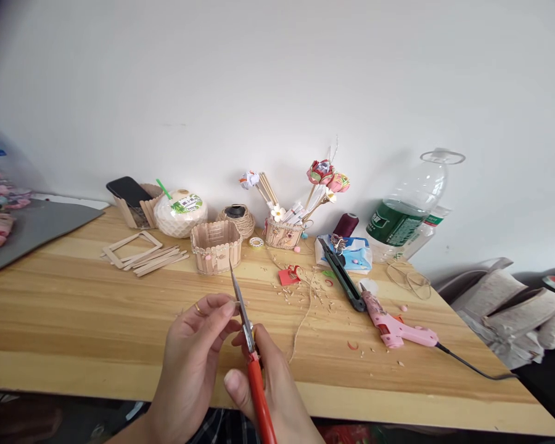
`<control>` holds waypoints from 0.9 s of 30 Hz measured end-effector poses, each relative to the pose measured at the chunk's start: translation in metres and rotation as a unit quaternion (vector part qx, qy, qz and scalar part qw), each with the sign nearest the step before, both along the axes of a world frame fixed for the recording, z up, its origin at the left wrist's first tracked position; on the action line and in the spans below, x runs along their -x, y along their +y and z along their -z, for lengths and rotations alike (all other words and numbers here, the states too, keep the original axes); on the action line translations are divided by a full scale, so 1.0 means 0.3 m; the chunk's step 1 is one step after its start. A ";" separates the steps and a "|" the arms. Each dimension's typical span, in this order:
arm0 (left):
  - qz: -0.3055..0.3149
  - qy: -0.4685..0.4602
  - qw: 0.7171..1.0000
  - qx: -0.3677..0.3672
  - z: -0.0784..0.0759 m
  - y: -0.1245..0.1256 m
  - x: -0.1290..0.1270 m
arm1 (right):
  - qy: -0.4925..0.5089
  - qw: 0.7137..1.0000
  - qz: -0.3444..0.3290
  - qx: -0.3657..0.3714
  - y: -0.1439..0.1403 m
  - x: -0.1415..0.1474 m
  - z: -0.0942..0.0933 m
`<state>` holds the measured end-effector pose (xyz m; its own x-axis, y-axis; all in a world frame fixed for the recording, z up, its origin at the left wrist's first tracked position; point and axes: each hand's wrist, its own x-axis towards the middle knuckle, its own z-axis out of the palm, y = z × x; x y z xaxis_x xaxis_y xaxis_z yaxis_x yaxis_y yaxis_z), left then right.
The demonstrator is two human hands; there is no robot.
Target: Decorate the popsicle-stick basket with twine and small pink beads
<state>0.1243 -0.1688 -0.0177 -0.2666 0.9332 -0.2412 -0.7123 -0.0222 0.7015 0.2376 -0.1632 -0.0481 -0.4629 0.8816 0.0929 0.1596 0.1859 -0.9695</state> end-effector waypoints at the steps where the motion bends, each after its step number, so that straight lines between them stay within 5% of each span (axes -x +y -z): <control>1: -0.001 0.000 1.000 0.004 -0.002 0.001 0.000 | -0.002 1.000 0.002 -0.001 0.000 0.000 0.002; 10: -0.013 0.042 0.999 0.000 0.008 0.007 0.011 | -0.019 1.000 -0.003 0.018 -0.002 -0.018 0.002; 17: -0.020 0.072 0.997 -0.022 0.016 0.014 0.029 | -0.019 0.998 0.056 0.024 -0.016 -0.017 0.016; 27: 0.006 0.120 0.992 -0.034 0.022 0.029 0.055 | -0.103 0.994 0.012 0.015 -0.015 -0.057 -0.033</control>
